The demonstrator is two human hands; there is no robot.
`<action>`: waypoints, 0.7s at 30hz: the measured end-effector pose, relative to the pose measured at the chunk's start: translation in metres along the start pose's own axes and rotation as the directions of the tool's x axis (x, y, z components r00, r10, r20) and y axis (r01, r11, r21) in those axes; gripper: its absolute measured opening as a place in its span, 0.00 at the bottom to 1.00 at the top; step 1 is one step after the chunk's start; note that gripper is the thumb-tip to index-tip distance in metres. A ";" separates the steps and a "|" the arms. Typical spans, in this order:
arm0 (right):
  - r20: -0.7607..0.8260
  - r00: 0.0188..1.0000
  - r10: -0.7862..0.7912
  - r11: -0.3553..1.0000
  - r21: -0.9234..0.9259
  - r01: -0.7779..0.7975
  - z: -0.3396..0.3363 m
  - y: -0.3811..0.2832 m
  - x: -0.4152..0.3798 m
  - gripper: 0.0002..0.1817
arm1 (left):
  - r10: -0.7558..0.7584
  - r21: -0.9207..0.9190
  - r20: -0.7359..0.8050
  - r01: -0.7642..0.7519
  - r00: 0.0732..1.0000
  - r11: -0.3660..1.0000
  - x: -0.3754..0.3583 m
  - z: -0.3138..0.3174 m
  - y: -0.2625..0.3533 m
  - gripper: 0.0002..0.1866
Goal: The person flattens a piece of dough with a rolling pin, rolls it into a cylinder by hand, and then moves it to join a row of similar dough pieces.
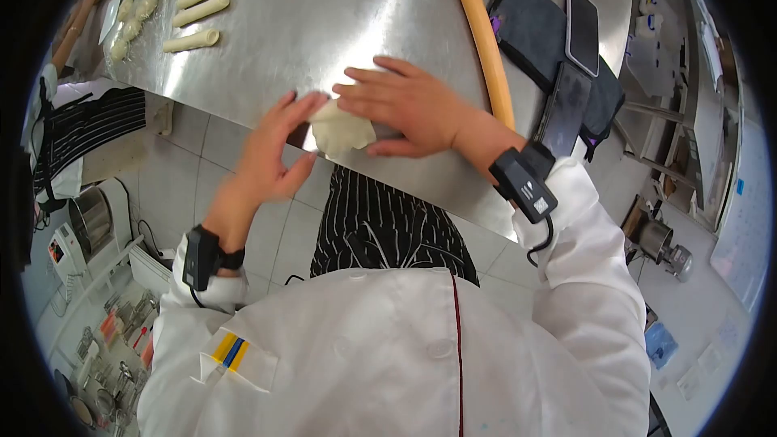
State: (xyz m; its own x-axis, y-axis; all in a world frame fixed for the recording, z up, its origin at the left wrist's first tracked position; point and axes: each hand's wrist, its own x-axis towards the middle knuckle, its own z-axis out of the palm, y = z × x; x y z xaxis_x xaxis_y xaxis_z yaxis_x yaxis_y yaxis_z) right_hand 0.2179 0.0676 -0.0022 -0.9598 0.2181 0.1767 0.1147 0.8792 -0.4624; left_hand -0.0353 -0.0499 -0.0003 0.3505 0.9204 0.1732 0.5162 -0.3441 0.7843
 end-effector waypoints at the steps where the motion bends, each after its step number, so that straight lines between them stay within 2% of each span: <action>1: 0.027 0.998 -0.055 0.998 0.033 0.054 0.000 -0.002 -0.004 0.39 | 0.007 0.005 -0.003 -0.007 1.000 1.000 -0.002 -0.001 0.001 0.36; 2: 0.026 0.998 -0.061 0.998 0.025 0.060 0.002 -0.001 -0.005 0.39 | 0.030 -0.016 -0.076 -0.031 0.997 0.999 -0.007 -0.001 0.003 0.36; 3: -0.072 0.997 0.022 0.996 0.089 -0.015 0.004 -0.005 -0.005 0.39 | 0.045 -0.042 -0.143 -0.051 0.989 0.998 -0.011 0.001 0.006 0.36; 4: -0.161 0.980 0.114 0.983 0.163 -0.087 0.007 -0.009 -0.007 0.39 | 0.040 -0.047 -0.141 -0.047 0.989 0.998 -0.011 0.004 0.006 0.36; 5: -0.158 0.981 0.115 0.982 0.167 -0.089 0.008 -0.011 -0.008 0.39 | 0.024 0.002 -0.116 -0.024 0.993 1.000 -0.009 0.007 0.005 0.35; 7: -0.021 0.999 0.023 1.000 0.007 -0.023 0.004 -0.011 -0.003 0.39 | 0.011 0.061 -0.097 -0.005 0.995 0.998 -0.012 0.007 0.008 0.35; 11: 0.002 0.997 -0.073 0.995 0.071 0.072 0.011 -0.021 -0.018 0.39 | 0.067 -0.009 -0.066 -0.068 0.996 0.998 -0.027 0.015 0.018 0.33; 13: -0.188 0.964 0.190 0.974 0.163 -0.160 0.013 -0.023 -0.008 0.38 | -0.003 0.081 -0.282 0.026 0.959 0.996 -0.013 0.022 0.024 0.33; 14: -0.186 0.964 0.189 0.974 0.164 -0.159 0.014 -0.024 -0.009 0.38 | -0.004 0.080 -0.283 0.028 0.959 0.996 -0.014 0.022 0.022 0.33; 16: 0.001 0.999 0.042 0.999 -0.024 -0.042 0.015 -0.023 -0.009 0.37 | -0.019 0.167 -0.016 0.022 1.000 0.986 -0.018 0.019 0.017 0.35; 17: -0.001 0.999 0.041 0.999 -0.025 -0.041 0.015 -0.025 -0.012 0.37 | -0.018 0.170 -0.017 0.021 1.000 0.985 -0.022 0.019 0.017 0.35; 19: 0.007 0.997 -0.074 0.997 0.004 0.074 0.016 -0.031 -0.019 0.37 | 0.002 0.053 -0.027 0.000 1.000 0.999 -0.029 0.019 0.021 0.34; 20: 0.009 0.997 -0.074 0.997 0.009 0.074 0.019 -0.031 -0.018 0.37 | -0.003 0.051 -0.027 0.005 1.000 0.999 -0.028 0.024 0.020 0.34; 21: -0.098 0.995 0.033 0.997 0.073 -0.026 0.022 -0.032 -0.013 0.35 | -0.030 0.027 -0.118 0.033 0.993 0.999 -0.020 0.030 0.023 0.33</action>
State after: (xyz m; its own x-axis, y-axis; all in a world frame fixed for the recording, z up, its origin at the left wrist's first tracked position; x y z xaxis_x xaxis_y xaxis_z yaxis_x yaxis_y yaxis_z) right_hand 0.2206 0.0273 -0.0088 -0.9257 0.2877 0.2456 0.1209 0.8401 -0.5287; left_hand -0.0071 -0.0820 -0.0031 0.2407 0.9457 0.2187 0.5483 -0.3183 0.7734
